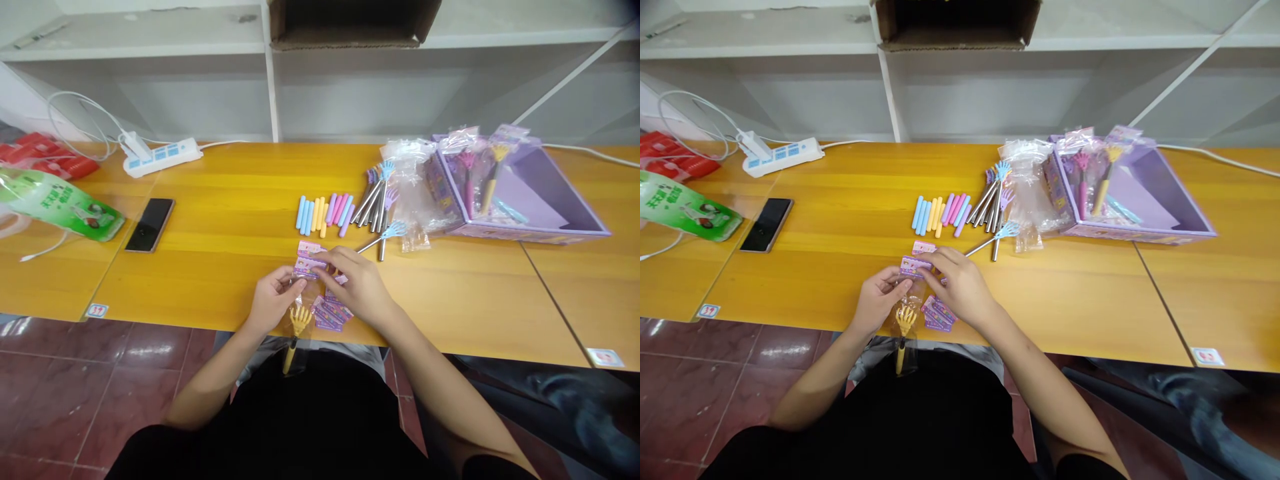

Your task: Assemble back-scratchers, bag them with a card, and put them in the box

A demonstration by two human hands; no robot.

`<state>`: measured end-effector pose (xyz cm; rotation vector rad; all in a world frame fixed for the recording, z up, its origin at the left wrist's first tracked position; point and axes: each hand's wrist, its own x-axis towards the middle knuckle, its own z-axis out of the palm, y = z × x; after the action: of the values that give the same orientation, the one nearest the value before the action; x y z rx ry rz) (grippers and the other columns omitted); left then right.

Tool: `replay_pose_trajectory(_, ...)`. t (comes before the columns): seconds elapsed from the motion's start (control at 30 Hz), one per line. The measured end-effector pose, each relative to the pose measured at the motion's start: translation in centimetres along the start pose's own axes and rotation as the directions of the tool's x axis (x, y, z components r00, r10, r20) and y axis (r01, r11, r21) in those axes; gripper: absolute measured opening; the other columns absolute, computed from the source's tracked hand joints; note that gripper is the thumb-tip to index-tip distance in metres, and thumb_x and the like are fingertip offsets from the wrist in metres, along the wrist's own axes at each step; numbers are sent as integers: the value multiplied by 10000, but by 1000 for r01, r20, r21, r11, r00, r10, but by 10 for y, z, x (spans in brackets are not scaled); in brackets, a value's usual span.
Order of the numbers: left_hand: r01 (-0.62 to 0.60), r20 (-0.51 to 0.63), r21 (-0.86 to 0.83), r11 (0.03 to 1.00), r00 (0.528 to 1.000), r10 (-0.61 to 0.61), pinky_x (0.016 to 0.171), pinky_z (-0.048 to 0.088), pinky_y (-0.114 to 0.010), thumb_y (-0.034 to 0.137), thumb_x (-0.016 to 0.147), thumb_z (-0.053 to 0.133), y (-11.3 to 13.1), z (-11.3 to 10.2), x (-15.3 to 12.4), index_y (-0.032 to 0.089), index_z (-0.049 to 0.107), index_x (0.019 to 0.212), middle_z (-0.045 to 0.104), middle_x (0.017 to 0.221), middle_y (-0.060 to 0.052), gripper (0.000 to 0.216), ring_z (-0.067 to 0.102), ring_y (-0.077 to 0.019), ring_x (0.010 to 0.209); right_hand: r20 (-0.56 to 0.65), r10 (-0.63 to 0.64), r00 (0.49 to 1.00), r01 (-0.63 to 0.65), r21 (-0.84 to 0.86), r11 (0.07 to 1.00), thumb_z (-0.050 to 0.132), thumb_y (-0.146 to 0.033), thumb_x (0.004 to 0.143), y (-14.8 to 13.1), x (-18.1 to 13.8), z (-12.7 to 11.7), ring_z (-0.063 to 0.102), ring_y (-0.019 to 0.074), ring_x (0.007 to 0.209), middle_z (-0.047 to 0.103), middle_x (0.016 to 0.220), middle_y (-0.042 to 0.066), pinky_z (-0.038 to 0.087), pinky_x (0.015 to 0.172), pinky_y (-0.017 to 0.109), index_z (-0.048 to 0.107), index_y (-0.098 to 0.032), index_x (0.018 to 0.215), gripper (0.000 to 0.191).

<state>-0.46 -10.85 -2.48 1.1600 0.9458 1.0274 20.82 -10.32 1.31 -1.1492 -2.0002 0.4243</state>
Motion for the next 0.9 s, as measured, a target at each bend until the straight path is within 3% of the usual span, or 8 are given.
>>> replay_pose_trajectory(0.3,-11,8,-7,1000,1000,11,1013,611,-365,423,932,838,-1,1,0,187,794,1141,843,1128,-94,319,786,-226,1074,-16,-4,1000,5,67,998,659,-299,1083,6,-2,3,705,199,874,758,1009,65,598,819,360,773,-251,1289,240)
replay_pose_trajectory(0.53,9,19,21,1000,1000,-9,921,612,-335,415,932,840,0,1,1,186,775,1095,843,1088,-93,289,780,-213,1006,-79,37,996,-29,101,994,686,-321,1066,10,-3,4,687,187,822,749,961,42,587,776,356,787,-263,1219,193)
replay_pose_trajectory(0.9,0,5,8,1000,1000,0,962,624,-348,439,923,846,1,3,0,191,772,1158,842,1113,-88,350,795,-224,1040,-1,19,1000,-19,129,991,686,-306,1065,10,-3,1,696,186,836,751,980,50,601,801,369,788,-260,1250,217)
